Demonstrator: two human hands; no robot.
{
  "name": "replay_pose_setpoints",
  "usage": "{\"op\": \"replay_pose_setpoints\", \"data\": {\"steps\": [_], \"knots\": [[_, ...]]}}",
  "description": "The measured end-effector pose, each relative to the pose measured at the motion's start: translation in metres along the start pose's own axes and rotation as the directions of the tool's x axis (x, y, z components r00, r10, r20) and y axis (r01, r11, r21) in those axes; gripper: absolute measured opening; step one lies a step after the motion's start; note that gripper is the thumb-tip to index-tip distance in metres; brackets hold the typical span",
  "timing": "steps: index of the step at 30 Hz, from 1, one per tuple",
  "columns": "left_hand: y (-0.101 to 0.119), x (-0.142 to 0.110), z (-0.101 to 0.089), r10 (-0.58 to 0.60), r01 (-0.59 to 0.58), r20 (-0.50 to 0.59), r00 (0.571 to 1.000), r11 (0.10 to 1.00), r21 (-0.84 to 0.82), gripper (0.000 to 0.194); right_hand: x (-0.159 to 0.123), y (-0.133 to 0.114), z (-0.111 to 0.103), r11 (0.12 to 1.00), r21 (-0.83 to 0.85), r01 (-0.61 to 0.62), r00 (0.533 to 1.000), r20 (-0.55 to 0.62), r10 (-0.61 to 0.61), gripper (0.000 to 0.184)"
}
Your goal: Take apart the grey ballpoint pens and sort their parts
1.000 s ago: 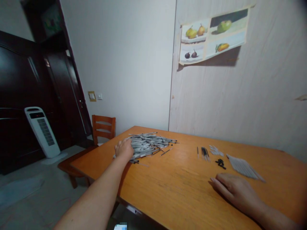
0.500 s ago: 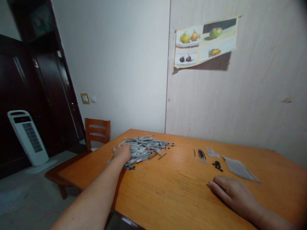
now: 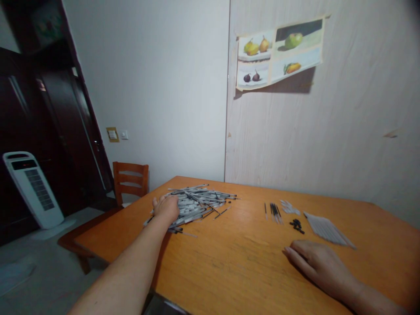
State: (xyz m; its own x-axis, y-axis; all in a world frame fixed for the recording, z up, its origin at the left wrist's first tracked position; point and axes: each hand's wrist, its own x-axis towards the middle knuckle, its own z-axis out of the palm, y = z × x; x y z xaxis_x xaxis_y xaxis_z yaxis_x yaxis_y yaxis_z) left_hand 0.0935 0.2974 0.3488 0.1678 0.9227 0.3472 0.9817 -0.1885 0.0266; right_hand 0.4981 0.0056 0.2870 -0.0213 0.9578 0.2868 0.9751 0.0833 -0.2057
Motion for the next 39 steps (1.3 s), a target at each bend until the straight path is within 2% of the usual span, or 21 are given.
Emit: {"op": "replay_pose_setpoints", "data": {"steps": [4,7,9,11,12,13,14,15,19,21,23,25,27,28,29,32,34,39], "knots": [[0.002,-0.003,-0.005,0.041,-0.041,-0.036,0.999,0.999,0.01,0.03,0.0,-0.001,0.0,1.0,0.002,-0.001,1.0,0.007,0.001,0.042],[0.01,-0.006,-0.016,0.101,-0.101,-0.091,0.991,0.995,0.0,0.028,0.001,-0.001,0.0,1.0,-0.002,0.001,1.0,0.002,-0.001,0.042],[0.022,-0.006,-0.027,0.138,-0.154,-0.164,0.977,0.984,-0.087,0.024,0.002,-0.001,0.0,1.0,-0.001,0.007,1.0,-0.002,-0.007,0.042],[0.039,-0.006,-0.038,0.07,-0.13,-0.194,0.979,0.938,-0.321,0.015,0.002,-0.002,0.0,1.0,0.003,0.014,1.0,-0.008,-0.014,0.042],[0.049,-0.006,-0.042,0.003,-0.091,-0.17,0.985,0.856,-0.509,0.01,0.002,-0.002,0.0,1.0,0.002,0.016,1.0,-0.013,-0.016,0.042],[0.061,-0.006,-0.045,-0.052,-0.038,-0.101,0.993,0.69,-0.723,0.006,0.002,-0.002,0.0,1.0,-0.001,0.017,1.0,-0.017,-0.017,0.042],[0.074,-0.006,-0.047,-0.073,0.047,0.015,0.997,0.453,-0.89,0.003,0.002,-0.003,0.0,1.0,-0.005,0.015,1.0,-0.02,-0.015,0.043],[0.086,-0.007,-0.049,-0.062,0.076,0.057,0.996,0.36,-0.93,0.002,0.002,-0.003,0.0,1.0,-0.013,0.012,1.0,-0.023,-0.013,0.043],[0.134,-0.019,-0.047,0.077,0.156,0.166,0.983,0.127,-0.98,0.013,0.003,-0.003,0.0,1.0,-0.028,0.006,1.0,-0.014,-0.006,0.045],[0.152,-0.029,-0.046,0.142,0.189,0.193,0.971,0.041,-0.981,0.015,0.004,-0.003,0.0,1.0,-0.026,0.005,1.0,-0.013,-0.005,0.044],[0.166,-0.037,-0.045,0.205,0.233,0.217,0.954,-0.057,-0.971,0.016,0.004,-0.004,-0.001,1.0,-0.023,0.005,1.0,-0.019,-0.005,0.044],[0.177,-0.043,-0.043,0.271,0.306,0.249,0.93,-0.196,-0.932,0.019,0.004,-0.004,-0.001,1.0,-0.023,0.004,1.0,-0.024,-0.005,0.043],[0.186,-0.047,-0.04,0.32,0.351,0.261,0.911,-0.266,-0.898,0.022,0.004,-0.005,-0.001,1.0,-0.021,0.01,1.0,-0.023,-0.011,0.042],[0.189,-0.048,-0.038,0.329,0.346,0.255,0.909,-0.255,-0.903,0.023,0.004,-0.005,-0.002,1.0,-0.019,0.014,1.0,-0.025,-0.014,0.042],[0.192,-0.048,-0.035,0.323,0.312,0.239,0.916,-0.199,-0.929,0.023,0.004,-0.005,-0.002,1.0,-0.017,0.019,0.999,-0.028,-0.019,0.041],[0.197,-0.045,-0.025,0.244,0.128,0.157,0.957,0.131,-0.983,0.026,0.004,-0.004,-0.002,1.0,-0.009,0.028,0.999,-0.035,-0.028,0.04],[0.193,-0.041,-0.018,0.177,0.042,0.109,0.978,0.345,-0.938,0.025,0.004,-0.004,-0.002,1.0,-0.004,0.027,0.999,-0.031,-0.027,0.04],[0.166,-0.023,-0.012,0.051,-0.009,0.041,0.998,0.726,-0.687,0.014,0.005,-0.004,-0.002,1.0,0.016,0.015,1.0,-0.013,-0.014,0.041]]}}
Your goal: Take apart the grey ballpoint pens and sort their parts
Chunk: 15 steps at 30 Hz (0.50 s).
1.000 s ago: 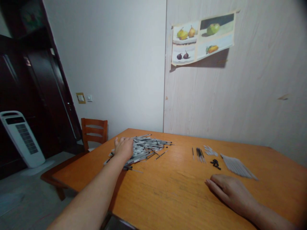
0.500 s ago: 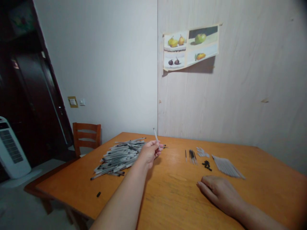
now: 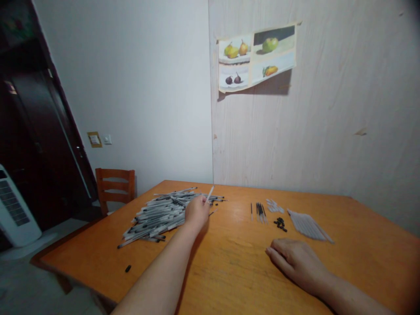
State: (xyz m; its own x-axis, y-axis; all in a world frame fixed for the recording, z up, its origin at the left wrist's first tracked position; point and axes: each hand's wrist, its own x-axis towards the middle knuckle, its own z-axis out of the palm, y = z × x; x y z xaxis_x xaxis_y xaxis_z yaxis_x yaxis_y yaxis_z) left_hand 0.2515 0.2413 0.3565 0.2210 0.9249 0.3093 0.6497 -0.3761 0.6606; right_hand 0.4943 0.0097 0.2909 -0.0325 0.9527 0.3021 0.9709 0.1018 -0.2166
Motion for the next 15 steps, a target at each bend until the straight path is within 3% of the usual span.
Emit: {"op": "replay_pose_setpoints", "data": {"steps": [7,15], "knots": [[-0.028,0.024,-0.025,0.038,-0.02,-0.029,0.999,0.885,0.465,0.019,0.0,-0.001,-0.001,1.0,0.019,-0.023,0.999,0.03,0.022,0.042],[-0.041,0.051,-0.034,0.19,-0.217,0.11,0.976,0.753,0.621,0.028,0.001,0.003,0.002,0.998,0.048,-0.034,0.999,0.031,0.032,0.042]]}}
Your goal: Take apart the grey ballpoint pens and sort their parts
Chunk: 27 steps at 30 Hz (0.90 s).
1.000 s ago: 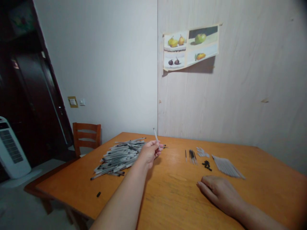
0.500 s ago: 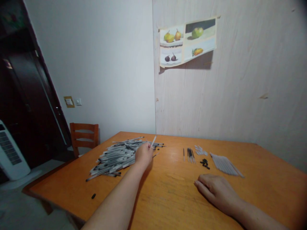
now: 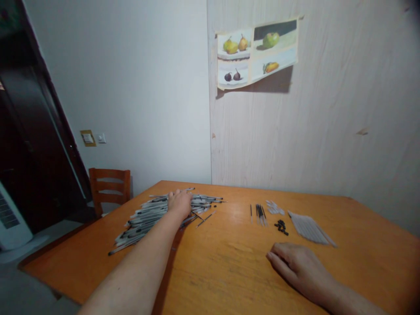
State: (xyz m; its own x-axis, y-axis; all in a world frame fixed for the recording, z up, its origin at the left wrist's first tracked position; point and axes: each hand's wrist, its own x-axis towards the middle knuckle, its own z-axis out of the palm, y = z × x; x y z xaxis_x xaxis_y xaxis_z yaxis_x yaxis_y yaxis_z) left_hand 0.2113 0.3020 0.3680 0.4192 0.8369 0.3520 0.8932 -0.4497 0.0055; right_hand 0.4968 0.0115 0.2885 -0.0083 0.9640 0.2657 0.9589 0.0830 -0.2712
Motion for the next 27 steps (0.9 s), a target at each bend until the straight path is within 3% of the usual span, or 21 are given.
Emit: {"op": "replay_pose_setpoints", "data": {"steps": [6,16,21,27], "knots": [[0.002,0.011,0.012,0.051,-0.052,0.032,0.998,0.998,0.041,0.028,0.0,-0.003,-0.002,1.0,0.003,-0.019,1.0,0.001,0.019,0.042],[0.0,0.014,0.02,0.041,-0.042,0.036,0.999,0.999,0.028,0.033,0.0,-0.003,-0.003,0.999,0.005,-0.032,0.999,0.021,0.032,0.043],[-0.006,0.012,0.01,0.003,-0.002,0.026,1.0,1.0,-0.01,0.035,0.0,-0.004,-0.005,0.999,-0.001,-0.038,0.999,0.032,0.038,0.042],[-0.027,0.001,-0.014,-0.004,0.005,0.045,0.999,0.999,-0.034,0.03,0.0,-0.001,-0.005,0.999,0.017,-0.031,0.999,0.031,0.03,0.042]]}}
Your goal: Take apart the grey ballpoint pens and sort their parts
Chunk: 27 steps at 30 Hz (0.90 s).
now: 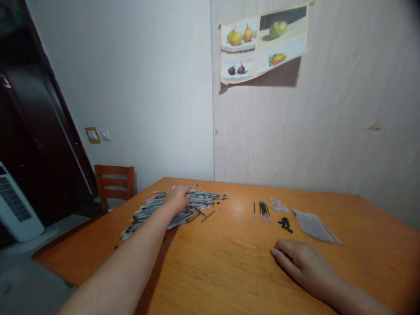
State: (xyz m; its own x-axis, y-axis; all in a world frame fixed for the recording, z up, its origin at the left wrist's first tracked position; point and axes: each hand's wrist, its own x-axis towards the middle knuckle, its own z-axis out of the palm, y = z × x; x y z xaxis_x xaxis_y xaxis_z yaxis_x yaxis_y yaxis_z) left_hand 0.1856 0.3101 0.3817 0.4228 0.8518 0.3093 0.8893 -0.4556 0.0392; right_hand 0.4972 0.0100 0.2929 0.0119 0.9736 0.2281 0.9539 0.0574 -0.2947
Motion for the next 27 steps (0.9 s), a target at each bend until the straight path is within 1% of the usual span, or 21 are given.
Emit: {"op": "replay_pose_setpoints", "data": {"steps": [6,11,14,17,20,24,27], "knots": [[-0.013,-0.023,-0.018,0.054,-0.054,0.08,0.995,0.998,-0.013,0.019,0.001,-0.002,-0.001,1.0,-0.014,0.002,1.0,-0.007,-0.003,0.043],[-0.022,-0.044,-0.026,0.069,-0.071,0.137,0.988,0.997,0.006,0.018,0.0,0.001,0.0,1.0,-0.016,0.014,1.0,-0.009,-0.014,0.043],[-0.023,-0.058,-0.029,0.065,-0.07,0.155,0.986,0.997,0.028,0.017,0.0,0.003,0.001,1.0,-0.004,0.021,1.0,-0.021,-0.021,0.041],[-0.019,-0.071,-0.029,0.069,-0.079,0.152,0.986,0.995,0.065,0.012,0.001,0.002,-0.001,1.0,0.0,0.01,1.0,-0.027,-0.01,0.04],[-0.012,-0.081,-0.027,0.106,-0.12,0.132,0.986,0.987,0.103,0.012,0.001,-0.002,-0.003,1.0,-0.009,-0.011,1.0,-0.021,0.011,0.041],[-0.007,-0.088,-0.021,0.174,-0.19,0.093,0.98,0.962,0.195,0.013,0.001,-0.003,-0.003,0.999,-0.029,-0.021,1.0,-0.015,0.02,0.042],[-0.007,-0.091,-0.016,0.195,-0.209,0.084,0.977,0.951,0.228,0.015,0.002,-0.001,-0.002,0.999,-0.04,-0.021,1.0,-0.011,0.021,0.044]]}}
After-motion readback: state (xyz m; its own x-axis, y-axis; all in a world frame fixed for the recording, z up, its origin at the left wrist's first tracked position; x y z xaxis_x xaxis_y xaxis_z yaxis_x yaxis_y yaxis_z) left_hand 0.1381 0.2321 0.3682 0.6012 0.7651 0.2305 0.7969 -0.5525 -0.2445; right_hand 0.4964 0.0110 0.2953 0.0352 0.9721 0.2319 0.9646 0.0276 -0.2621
